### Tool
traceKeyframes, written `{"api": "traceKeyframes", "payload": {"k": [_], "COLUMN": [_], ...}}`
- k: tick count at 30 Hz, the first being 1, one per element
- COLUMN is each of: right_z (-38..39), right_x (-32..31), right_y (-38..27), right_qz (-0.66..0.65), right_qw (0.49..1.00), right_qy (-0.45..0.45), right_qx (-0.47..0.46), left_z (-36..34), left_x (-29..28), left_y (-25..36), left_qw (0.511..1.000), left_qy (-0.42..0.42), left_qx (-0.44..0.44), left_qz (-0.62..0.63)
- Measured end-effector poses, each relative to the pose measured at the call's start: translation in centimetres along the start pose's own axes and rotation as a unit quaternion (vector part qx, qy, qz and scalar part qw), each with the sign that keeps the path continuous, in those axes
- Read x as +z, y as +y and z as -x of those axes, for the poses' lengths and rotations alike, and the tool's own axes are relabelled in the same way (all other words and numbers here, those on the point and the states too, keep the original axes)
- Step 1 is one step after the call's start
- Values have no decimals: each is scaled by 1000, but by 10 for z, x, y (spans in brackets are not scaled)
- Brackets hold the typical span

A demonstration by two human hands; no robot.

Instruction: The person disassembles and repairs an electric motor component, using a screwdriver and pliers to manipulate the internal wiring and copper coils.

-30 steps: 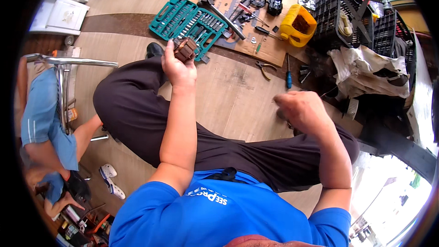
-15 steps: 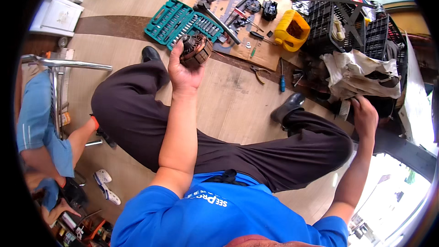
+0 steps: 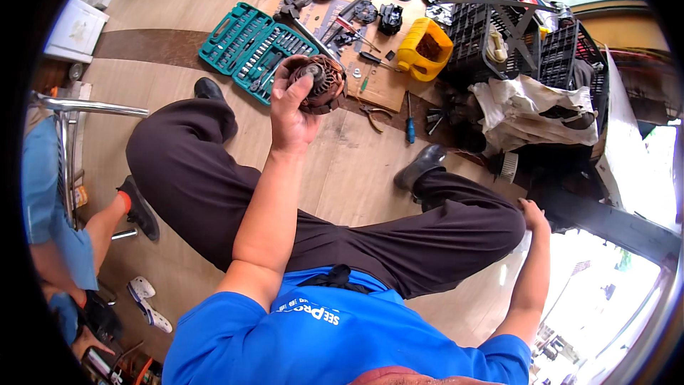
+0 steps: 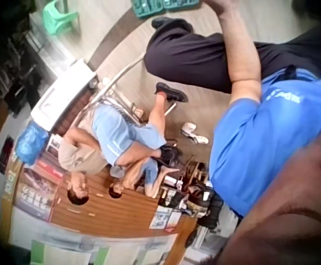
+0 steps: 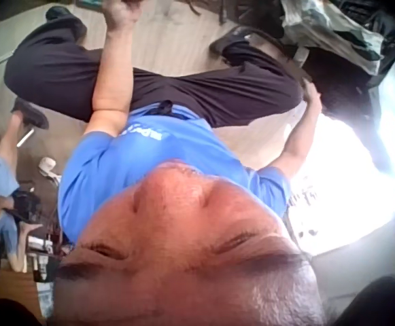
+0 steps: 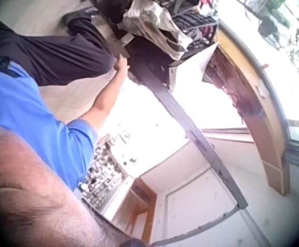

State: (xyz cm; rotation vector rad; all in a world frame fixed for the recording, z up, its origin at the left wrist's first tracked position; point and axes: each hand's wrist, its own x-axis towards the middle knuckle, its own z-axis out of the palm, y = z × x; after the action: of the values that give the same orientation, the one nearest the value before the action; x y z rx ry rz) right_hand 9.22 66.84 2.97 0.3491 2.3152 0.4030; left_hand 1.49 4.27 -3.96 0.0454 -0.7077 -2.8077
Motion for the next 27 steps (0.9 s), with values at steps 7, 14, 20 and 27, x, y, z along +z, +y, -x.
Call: {"api": "traceKeyframes", "payload": {"k": [7, 14, 20, 27], "right_z": [75, 65, 61, 77], "right_x": [-168, -104, -122, -157], "right_y": [-206, -392, -391, -370], "right_qz": [-356, -458, -411, -329], "right_qw": [837, 727, 723, 756], "right_qy": [262, 57, -84, -62], "right_qx": [-322, -508, -549, -563], "left_z": [12, 23, 23, 17], "left_x": [-4, 11, -5, -8], "left_y": [-22, -33, -26, -19], "left_qw": [996, 987, 980, 983], "left_qy": [-29, -97, -112, -68], "left_qx": [-27, -94, -137, -91], "left_qz": [-86, -86, -92, -145]}}
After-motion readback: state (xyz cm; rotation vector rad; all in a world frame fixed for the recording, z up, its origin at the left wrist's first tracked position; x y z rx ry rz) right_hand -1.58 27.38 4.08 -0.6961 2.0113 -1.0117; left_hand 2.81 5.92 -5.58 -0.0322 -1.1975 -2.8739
